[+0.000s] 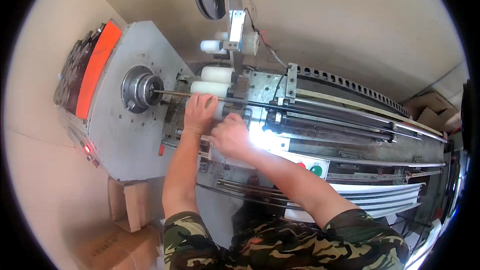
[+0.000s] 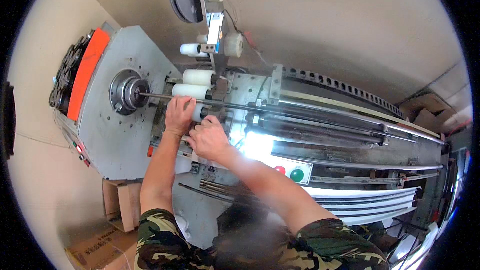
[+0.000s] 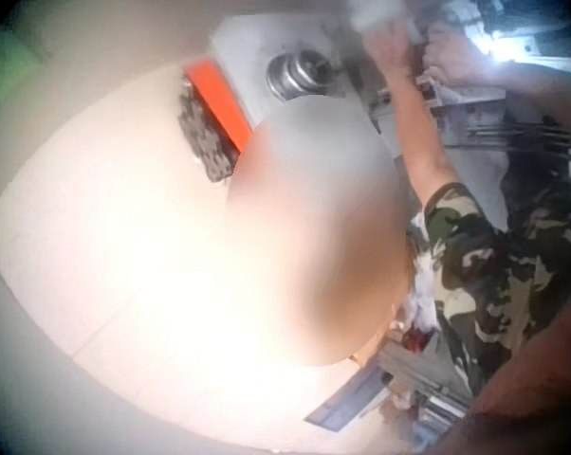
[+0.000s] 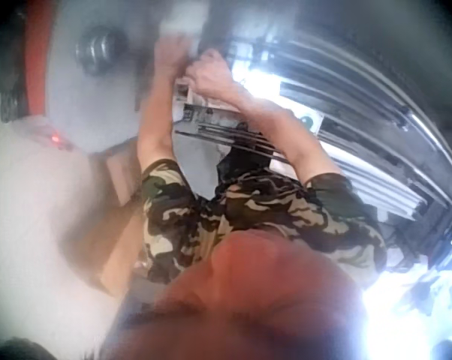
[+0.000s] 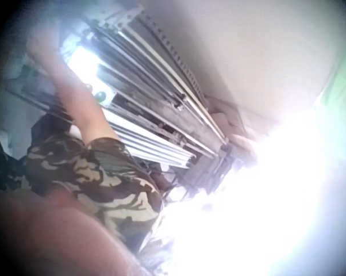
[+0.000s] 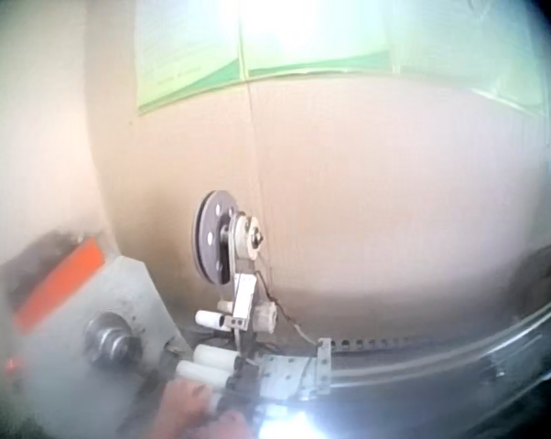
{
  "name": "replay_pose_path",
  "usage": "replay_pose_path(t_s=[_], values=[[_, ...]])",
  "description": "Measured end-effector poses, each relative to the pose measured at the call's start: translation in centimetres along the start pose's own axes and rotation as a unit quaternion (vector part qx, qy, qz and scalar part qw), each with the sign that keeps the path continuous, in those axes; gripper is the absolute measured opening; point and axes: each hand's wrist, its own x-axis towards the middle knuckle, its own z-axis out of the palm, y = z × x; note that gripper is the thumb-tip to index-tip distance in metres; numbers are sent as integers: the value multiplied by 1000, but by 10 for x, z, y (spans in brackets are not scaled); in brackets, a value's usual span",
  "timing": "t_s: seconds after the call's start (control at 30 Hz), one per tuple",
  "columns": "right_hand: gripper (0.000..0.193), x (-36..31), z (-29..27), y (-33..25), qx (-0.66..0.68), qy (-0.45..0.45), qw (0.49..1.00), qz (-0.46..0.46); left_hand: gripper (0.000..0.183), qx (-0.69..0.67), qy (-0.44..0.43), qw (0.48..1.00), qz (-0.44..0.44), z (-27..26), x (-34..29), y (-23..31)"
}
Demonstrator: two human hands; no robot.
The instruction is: The person loads metal rods into an industrial machine by sliding them through guide rollers, adjusts the machine components by hand, and then carries the rods to a table.
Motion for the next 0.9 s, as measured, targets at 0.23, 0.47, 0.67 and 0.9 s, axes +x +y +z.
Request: replay_pose_path(t_s=[0.23,0.47,0.67,0.9], values=[[64,-81,-52,-32,-9,30,995,94,71,-42,3,999,-21,-14,4,-2],[74,-193,-74,-70,-149,-100,964,196,68,-112,29,993,-33,-10,11,3],[80,-200,-86,-29,-74,-41,972,219,61,-139,69,988,-10,-5,9,1],[79,-202,-207,100,-325,112,883,319,69,-66,13,998,-4,-10,9,8]])
